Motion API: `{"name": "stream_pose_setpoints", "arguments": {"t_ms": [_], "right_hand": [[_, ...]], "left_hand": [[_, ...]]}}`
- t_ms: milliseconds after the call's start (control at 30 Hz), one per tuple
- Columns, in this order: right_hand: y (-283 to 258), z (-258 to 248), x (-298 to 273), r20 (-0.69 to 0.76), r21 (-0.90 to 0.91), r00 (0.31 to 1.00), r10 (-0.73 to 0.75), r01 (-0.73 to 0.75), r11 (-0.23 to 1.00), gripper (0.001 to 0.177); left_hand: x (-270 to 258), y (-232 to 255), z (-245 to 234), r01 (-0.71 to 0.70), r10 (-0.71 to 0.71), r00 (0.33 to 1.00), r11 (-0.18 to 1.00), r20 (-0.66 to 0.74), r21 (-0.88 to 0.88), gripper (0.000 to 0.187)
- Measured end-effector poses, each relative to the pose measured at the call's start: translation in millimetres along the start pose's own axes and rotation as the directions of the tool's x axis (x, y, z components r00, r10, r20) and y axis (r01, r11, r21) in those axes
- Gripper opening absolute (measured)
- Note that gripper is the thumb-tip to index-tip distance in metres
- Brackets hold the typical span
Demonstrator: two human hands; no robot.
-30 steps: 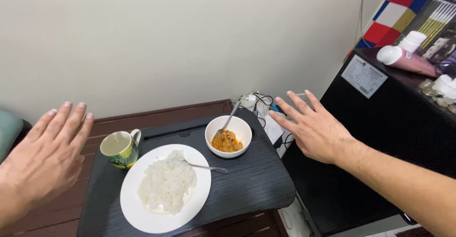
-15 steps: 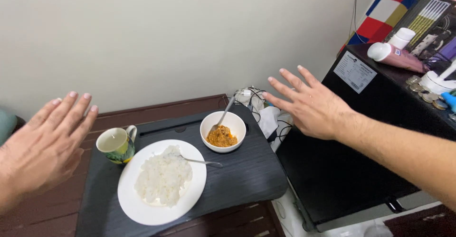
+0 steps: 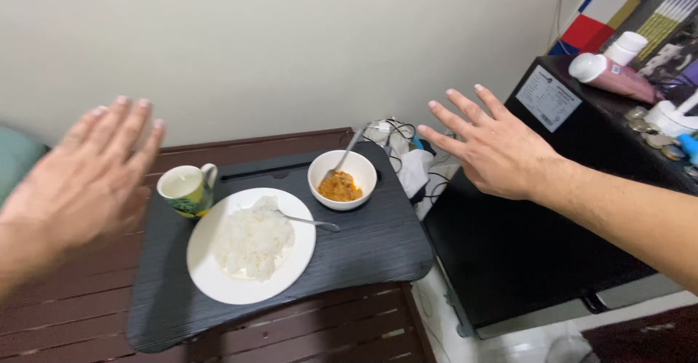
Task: Dishing out rice from an electric pot onto a plate and then rinsing the pot in the sink.
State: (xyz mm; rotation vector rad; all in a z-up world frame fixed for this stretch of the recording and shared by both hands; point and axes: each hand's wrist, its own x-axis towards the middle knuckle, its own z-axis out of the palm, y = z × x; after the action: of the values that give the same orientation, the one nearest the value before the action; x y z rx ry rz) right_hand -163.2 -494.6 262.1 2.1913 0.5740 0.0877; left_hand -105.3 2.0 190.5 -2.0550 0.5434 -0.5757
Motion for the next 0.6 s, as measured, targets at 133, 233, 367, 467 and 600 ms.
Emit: {"name": "stream_pose_setpoints", "arguments": {"t_ms": [133, 233, 367, 467, 600], "right_hand": [[-1, -8, 1, 0.016, -0.004, 1.000, 0.016, -0.016, 1.000, 0.092], [-5, -15, 1, 0.025, -0.008, 0.999, 0.027, -0.026, 1.000, 0.092], [-9, -23, -4, 0.010, -0.004, 0.998, 0.054, -0.054, 0.999, 0.094], [-8, -26, -4, -0.013, 0.011, 0.997, 0.080, -0.080, 0.997, 0.094], [-8, -32, -12, -0.031, 0.031, 0.995, 0.092, -0.091, 0.995, 0.095]], "left_hand": [[-1, -7, -19, -0.025, 0.025, 0.999, 1.000, -0.038, -0.004, 0.092], [-3, -7, -27, -0.053, 0.054, 0.999, 0.998, -0.009, 0.042, 0.093], [-7, -7, -38, -0.080, 0.079, 0.997, 0.996, 0.013, 0.050, 0.093], [-5, -11, -38, -0.080, 0.079, 0.997, 0.995, 0.017, 0.051, 0.093], [-9, -12, -38, -0.086, 0.087, 0.996, 0.995, -0.002, 0.043, 0.093]]}}
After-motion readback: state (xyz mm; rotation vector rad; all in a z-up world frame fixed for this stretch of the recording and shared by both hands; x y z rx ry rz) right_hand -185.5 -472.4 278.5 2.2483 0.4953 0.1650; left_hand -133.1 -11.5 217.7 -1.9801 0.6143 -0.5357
